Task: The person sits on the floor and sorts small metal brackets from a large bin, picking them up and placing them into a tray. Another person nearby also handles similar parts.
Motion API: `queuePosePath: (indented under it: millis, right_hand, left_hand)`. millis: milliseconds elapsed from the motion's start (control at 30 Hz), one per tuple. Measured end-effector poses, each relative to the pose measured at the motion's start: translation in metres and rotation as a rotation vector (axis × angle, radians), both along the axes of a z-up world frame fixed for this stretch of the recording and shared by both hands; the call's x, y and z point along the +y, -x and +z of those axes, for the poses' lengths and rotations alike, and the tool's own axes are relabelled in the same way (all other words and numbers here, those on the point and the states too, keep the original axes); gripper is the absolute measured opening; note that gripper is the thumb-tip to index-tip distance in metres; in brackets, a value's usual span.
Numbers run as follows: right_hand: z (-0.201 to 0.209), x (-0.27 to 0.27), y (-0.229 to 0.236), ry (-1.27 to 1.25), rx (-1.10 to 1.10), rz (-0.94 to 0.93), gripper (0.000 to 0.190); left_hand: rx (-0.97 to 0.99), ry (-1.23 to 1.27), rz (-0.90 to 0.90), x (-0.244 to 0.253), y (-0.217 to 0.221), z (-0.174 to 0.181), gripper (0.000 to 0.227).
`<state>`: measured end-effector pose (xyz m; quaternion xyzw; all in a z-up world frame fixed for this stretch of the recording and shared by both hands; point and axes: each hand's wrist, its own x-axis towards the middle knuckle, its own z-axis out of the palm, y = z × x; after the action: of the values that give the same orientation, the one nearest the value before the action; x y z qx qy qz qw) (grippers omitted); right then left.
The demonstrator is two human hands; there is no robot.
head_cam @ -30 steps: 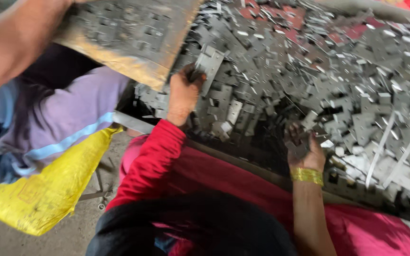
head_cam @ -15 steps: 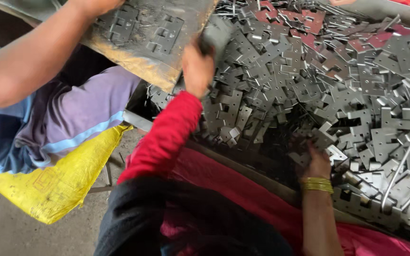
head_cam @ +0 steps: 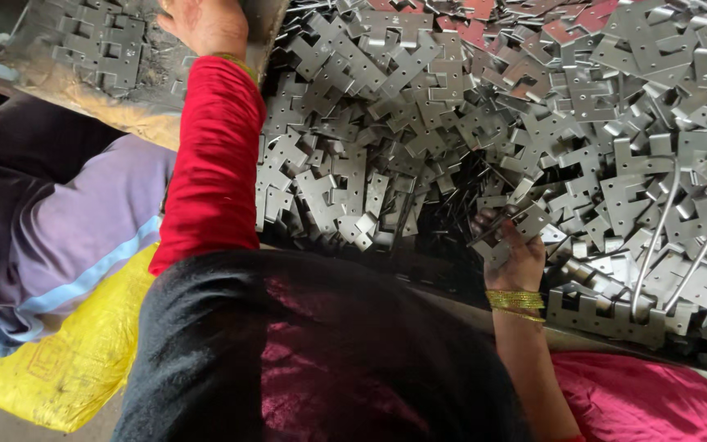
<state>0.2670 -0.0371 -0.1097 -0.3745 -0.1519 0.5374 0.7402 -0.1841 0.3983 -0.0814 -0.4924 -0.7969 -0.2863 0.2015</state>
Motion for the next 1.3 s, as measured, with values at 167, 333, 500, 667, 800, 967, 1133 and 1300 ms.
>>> queuePosePath:
  millis: [167,333,500,667,800,967,1133,1300]
  right_hand:
    - [0.008,0.001,0.003,0.01,-0.014,-0.017,0.02]
    - [0.007,-0.001,0.002,0.023,0.088,0.0,0.024]
    - [0.0,-0.004,0.0,0.112,-0.032,-0.013,0.027]
    - [-0.008,-0.001,0.001,0.161,-0.02,0.125,0.033]
    - [-0.009,0.002,0.005,0.168,-0.099,0.16,0.028]
    - [0.017,0.012,0.015,0.165,0.065,0.216,0.03]
    - [0.029,0.002,0.009,0.353,0.165,0.232,0.064]
    - [-0.003,-0.002,0.016,0.198,-0.003,0.214,0.031]
  left_hand:
    - [-0.059,0.134,0.032,-0.053,-0.019,0.065,0.042]
    - [0.174,-0.071,-0.224,-0.157,-0.116,0.116,0.036]
    - [0.293,0.412,-0.762,-0.292,-0.239,0.066,0.034]
    - [0.374,0.349,-0.836,-0.302,-0.264,0.057,0.028]
    - [0.351,0.264,-0.899,-0.309,-0.254,0.08,0.022]
    - [-0.209,0.407,-1.042,-0.343,-0.263,0.105,0.017]
    - [-0.634,0.746,-1.064,-0.364,-0.29,0.09,0.012]
    - [-0.633,0.091,-1.083,-0.398,-0.284,0.043,0.032]
